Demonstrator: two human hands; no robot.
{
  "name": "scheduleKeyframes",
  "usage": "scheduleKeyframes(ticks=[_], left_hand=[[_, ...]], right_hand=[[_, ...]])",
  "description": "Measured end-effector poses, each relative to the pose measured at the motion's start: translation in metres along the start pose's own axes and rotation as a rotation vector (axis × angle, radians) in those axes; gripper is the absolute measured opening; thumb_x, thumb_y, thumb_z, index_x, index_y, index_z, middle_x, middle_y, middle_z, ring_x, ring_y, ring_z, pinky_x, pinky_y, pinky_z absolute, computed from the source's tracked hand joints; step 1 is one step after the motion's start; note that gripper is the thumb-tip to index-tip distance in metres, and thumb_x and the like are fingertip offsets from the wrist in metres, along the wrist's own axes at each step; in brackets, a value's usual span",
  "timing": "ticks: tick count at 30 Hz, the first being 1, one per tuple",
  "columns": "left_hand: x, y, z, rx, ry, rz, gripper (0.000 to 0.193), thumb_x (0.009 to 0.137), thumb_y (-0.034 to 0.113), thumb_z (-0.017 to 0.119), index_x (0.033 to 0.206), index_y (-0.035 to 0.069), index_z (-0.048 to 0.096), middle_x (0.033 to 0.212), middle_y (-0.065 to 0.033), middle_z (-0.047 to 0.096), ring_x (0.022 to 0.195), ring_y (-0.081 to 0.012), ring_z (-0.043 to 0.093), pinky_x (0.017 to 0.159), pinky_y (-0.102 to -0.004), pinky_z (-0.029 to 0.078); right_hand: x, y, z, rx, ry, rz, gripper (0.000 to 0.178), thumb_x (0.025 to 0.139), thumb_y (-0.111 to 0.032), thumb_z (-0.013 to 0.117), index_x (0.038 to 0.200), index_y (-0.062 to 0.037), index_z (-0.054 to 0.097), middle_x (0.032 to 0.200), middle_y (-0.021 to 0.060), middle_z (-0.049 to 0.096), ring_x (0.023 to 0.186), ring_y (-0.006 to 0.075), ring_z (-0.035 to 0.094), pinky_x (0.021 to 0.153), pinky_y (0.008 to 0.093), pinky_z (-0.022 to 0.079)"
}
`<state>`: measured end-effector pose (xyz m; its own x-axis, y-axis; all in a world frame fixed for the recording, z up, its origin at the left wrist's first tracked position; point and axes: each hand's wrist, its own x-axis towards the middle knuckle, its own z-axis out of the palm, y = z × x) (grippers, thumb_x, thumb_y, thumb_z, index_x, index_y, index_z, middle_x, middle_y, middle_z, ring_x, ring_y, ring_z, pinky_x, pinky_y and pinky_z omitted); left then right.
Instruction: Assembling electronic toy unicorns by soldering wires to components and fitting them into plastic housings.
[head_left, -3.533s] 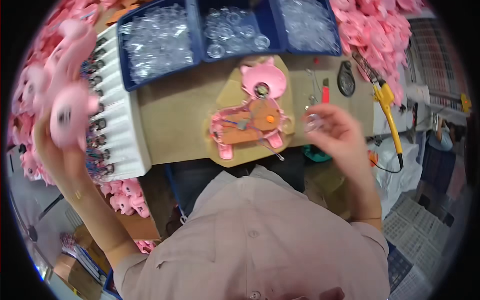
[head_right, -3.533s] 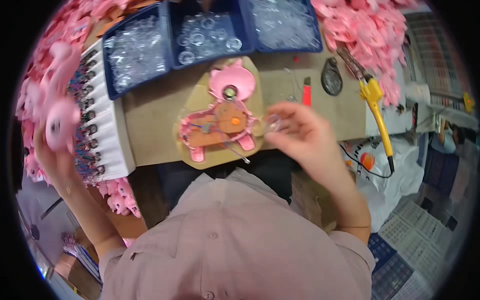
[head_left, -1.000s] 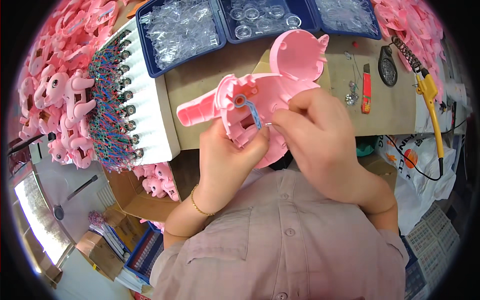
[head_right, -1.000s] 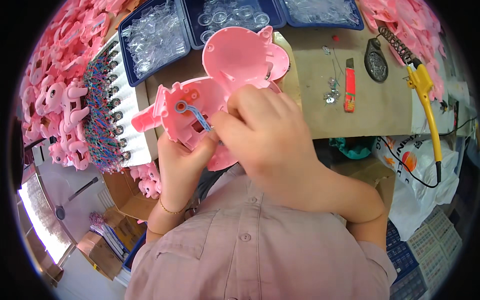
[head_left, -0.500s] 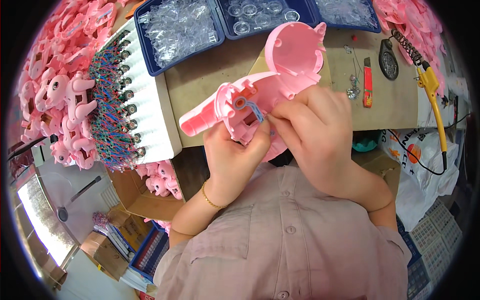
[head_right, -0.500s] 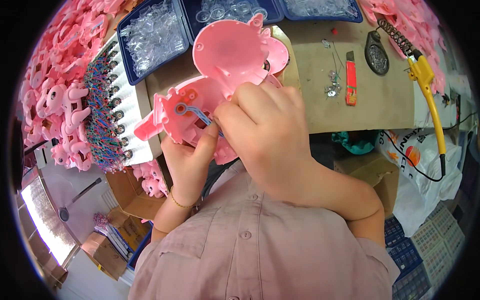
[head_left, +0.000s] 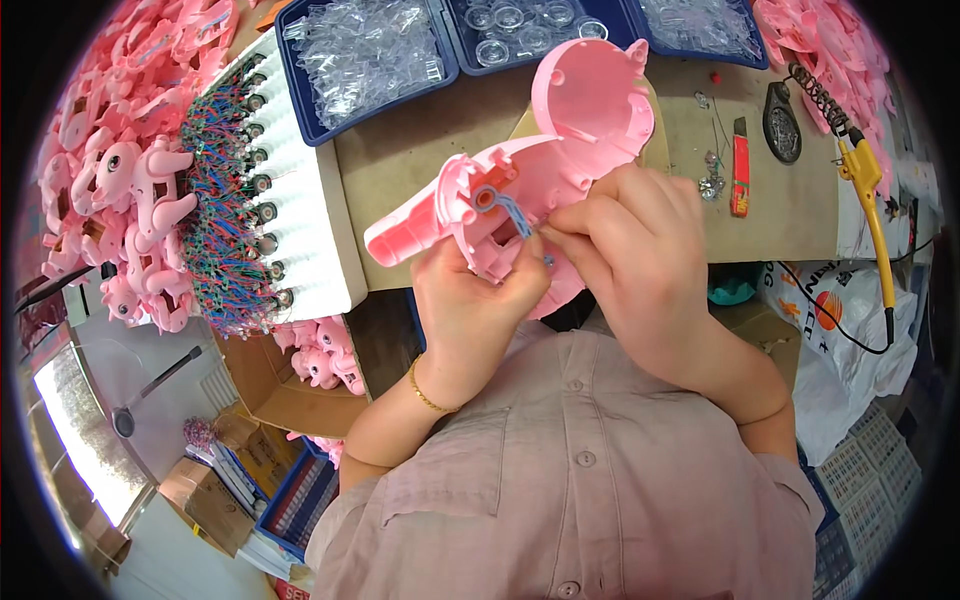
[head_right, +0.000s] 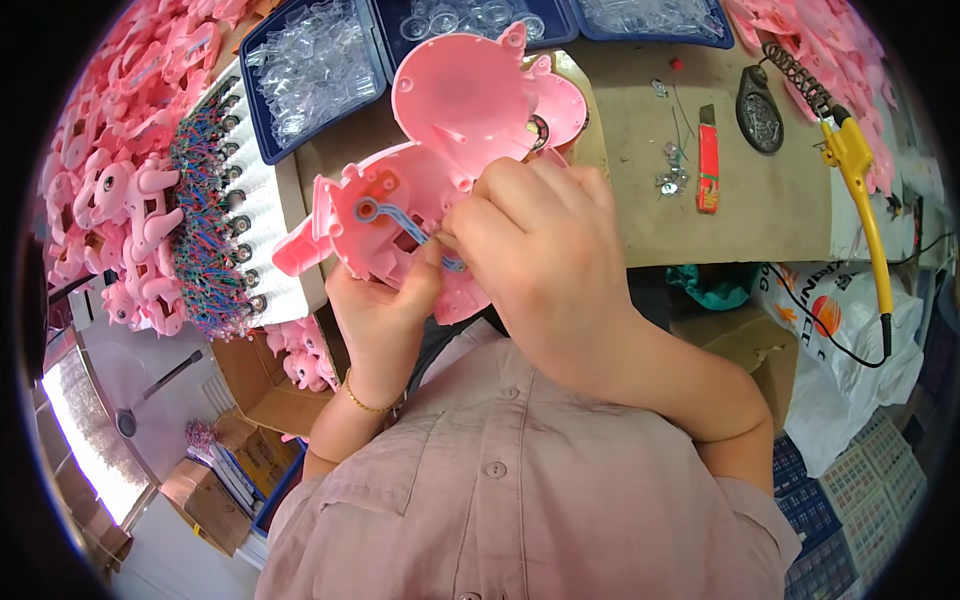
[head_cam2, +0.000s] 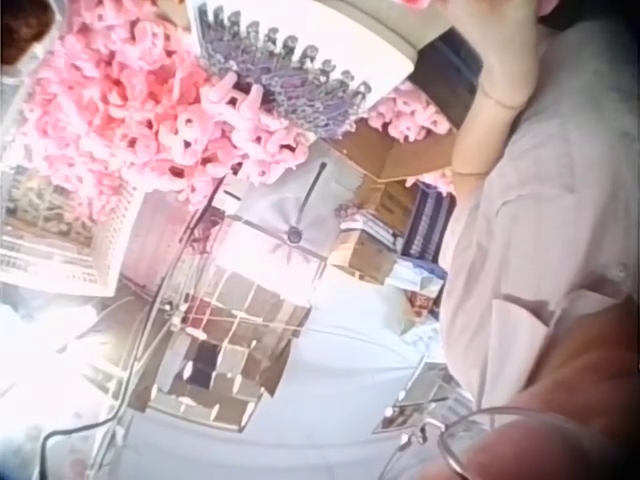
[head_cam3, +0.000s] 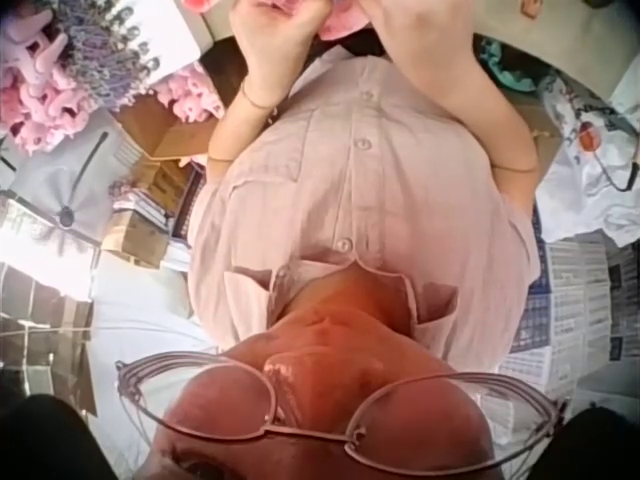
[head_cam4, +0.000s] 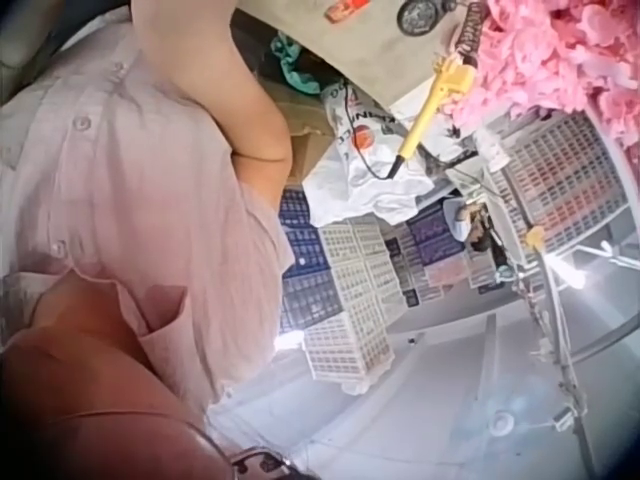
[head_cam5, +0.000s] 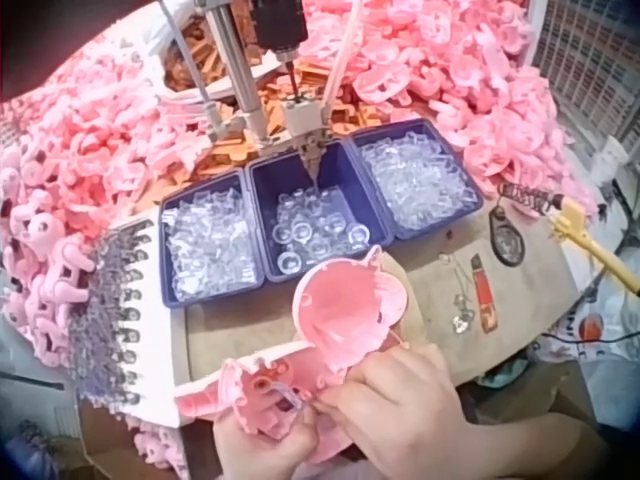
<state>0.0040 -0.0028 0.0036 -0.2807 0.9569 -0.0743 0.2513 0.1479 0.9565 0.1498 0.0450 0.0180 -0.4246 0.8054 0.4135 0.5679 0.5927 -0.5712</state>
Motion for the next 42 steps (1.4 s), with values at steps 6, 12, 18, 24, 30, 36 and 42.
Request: scheduleKeyframes(ticks=[6, 12, 18, 24, 30, 36, 42], left_hand=[[-0.002, 0.001, 0.009, -0.042, 0.068, 0.052, 0.024, 0.074, 0.005, 0.071, 0.094, -0.006, 0.064, 0.080, -0.0081, 0.069, 0.073, -0.0076, 0.061, 0.065, -0.0258, 0.051], [0.003, -0.001, 0.003, -0.020, -0.028, 0.048, 0.028, 0.076, 0.006, 0.067, 0.101, -0.005, 0.062, 0.088, -0.0159, 0.067, 0.076, -0.0184, 0.065, 0.070, -0.0296, 0.051], [0.036, 0.044, -0.028, 0.503, -0.363, 0.476, 0.037, 0.072, 0.001, 0.066, 0.108, 0.001, 0.061, 0.099, -0.0111, 0.061, 0.088, -0.0279, 0.062, 0.073, -0.0350, 0.050], [0.043, 0.059, -0.012, 0.925, -0.164, 1.201, 0.033, 0.062, 0.012, 0.068, 0.095, 0.014, 0.068, 0.101, -0.0028, 0.063, 0.093, -0.0185, 0.061, 0.079, -0.0317, 0.043], [0.021, -0.019, -0.011, 0.543, 0.157, 0.989, 0.025, 0.071, 0.016, 0.070, 0.094, 0.005, 0.065, 0.103, -0.0038, 0.059, 0.099, -0.0229, 0.058, 0.082, -0.0345, 0.046], [0.010, -0.037, 0.003, 0.588, -0.086, 0.837, 0.037, 0.074, 0.011, 0.068, 0.110, 0.003, 0.063, 0.118, -0.0076, 0.060, 0.107, -0.0219, 0.057, 0.085, -0.0366, 0.046], [-0.005, -0.028, 0.002, 0.934, -0.101, 0.919, 0.039, 0.079, 0.017, 0.061, 0.117, 0.007, 0.061, 0.121, -0.0095, 0.059, 0.108, -0.0197, 0.054, 0.085, -0.0326, 0.040]], right_hand=[[-0.001, -0.001, 0.000, -0.011, -0.012, 0.028, 0.017, 0.065, -0.006, 0.074, 0.078, -0.0085, 0.063, 0.077, 0.0030, 0.053, 0.073, 0.0218, 0.052, 0.068, 0.0343, 0.035], [-0.004, 0.000, -0.003, -0.067, 0.014, 0.016, 0.017, 0.067, -0.007, 0.074, 0.081, -0.0081, 0.064, 0.077, 0.0045, 0.053, 0.073, 0.0235, 0.052, 0.068, 0.0355, 0.036], [0.039, 0.030, -0.078, 0.302, 0.020, 0.123, 0.016, 0.080, 0.000, 0.066, 0.096, -0.0001, 0.066, 0.100, 0.0086, 0.064, 0.093, 0.0190, 0.060, 0.084, 0.0323, 0.046], [0.082, 0.026, -0.062, 0.327, -0.998, 0.184, 0.056, 0.077, -0.008, 0.067, 0.128, 0.0009, 0.048, 0.101, 0.0069, 0.063, 0.092, 0.0119, 0.060, 0.081, 0.0268, 0.050], [0.087, 0.023, -0.061, 0.408, -0.964, 0.476, 0.055, 0.076, -0.010, 0.064, 0.127, 0.0012, 0.048, 0.099, 0.0068, 0.061, 0.082, 0.0116, 0.060, 0.072, 0.0262, 0.052], [0.089, 0.036, -0.066, 0.565, -1.125, 0.617, 0.060, 0.076, -0.014, 0.064, 0.132, 0.0018, 0.045, 0.106, 0.0065, 0.058, 0.091, 0.0103, 0.056, 0.076, 0.0250, 0.049], [0.089, 0.037, -0.060, 0.636, -1.127, 0.627, 0.062, 0.078, -0.015, 0.065, 0.134, 0.0022, 0.044, 0.108, 0.0054, 0.058, 0.094, 0.0098, 0.055, 0.079, 0.0243, 0.048]])
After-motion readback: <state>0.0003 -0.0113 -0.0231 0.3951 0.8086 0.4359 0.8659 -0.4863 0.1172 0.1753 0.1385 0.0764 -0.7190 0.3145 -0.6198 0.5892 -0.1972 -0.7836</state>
